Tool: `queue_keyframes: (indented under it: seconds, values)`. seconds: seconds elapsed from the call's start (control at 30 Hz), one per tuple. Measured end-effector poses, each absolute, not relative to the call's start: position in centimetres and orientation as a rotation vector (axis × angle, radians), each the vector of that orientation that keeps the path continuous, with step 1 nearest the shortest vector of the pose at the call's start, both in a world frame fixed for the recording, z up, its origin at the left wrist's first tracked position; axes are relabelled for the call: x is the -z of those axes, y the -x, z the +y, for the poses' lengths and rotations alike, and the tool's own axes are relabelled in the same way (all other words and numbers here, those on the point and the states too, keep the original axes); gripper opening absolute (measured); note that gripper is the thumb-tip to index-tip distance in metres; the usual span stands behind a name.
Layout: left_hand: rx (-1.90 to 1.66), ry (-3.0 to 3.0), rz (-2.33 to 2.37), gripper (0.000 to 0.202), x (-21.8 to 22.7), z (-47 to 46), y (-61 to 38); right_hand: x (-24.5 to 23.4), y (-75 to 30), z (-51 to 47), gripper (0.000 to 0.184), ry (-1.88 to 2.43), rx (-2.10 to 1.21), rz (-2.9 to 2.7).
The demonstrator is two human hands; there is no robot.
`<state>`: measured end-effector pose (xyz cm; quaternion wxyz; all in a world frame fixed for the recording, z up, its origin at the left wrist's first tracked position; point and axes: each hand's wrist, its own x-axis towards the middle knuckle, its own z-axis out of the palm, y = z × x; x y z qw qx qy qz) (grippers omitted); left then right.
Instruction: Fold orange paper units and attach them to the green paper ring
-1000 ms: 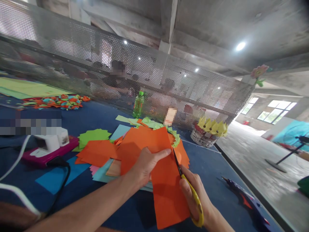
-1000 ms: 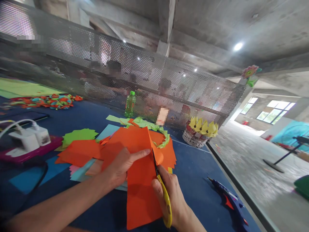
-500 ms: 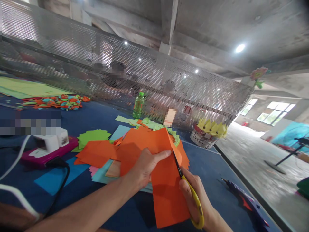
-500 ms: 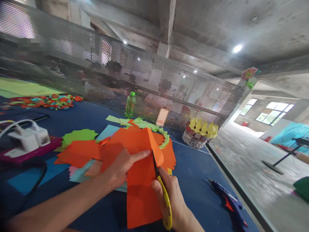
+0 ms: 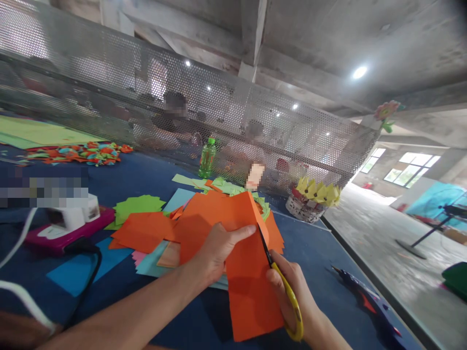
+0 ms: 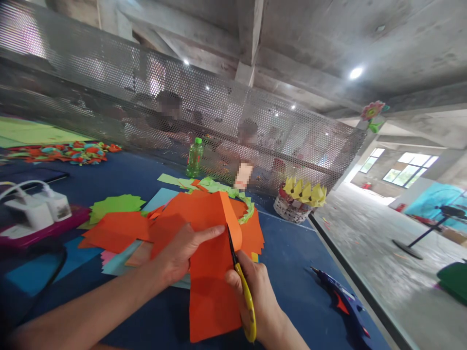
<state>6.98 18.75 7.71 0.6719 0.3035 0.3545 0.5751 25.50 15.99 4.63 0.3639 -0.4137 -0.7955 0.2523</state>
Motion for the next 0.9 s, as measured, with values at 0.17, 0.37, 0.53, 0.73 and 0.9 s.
queue_keyframes:
  seconds: [0.17,0.37,0.53,0.73,0.9]
  values:
    - [-1.306,-0.694,0.775,0.035,-7.7,18.7,-7.0,-5.0,-25.5,15.9,0.053,1.028,-0.611,-2.097]
    - [-1.289,-0.699,0.783,0.032,-7.4,18.7,-7.0,-5.7,-25.3,15.5,0.059,1.013,-0.642,-2.132]
    - [-1.264,-0.716,0.779,0.035,-7.2,18.6,-7.3,-6.0,-25.4,15.4,0.061,1.016,-0.468,-2.142]
    - [-1.227,-0.734,0.743,0.037,-7.2,18.3,-7.7,-5.7,-25.6,15.4,0.057,1.036,-0.459,-2.115]
    - [-1.202,-0.726,0.738,0.035,-7.4,18.0,-7.8,-5.7,-25.5,15.6,0.055,1.001,-0.505,-2.105]
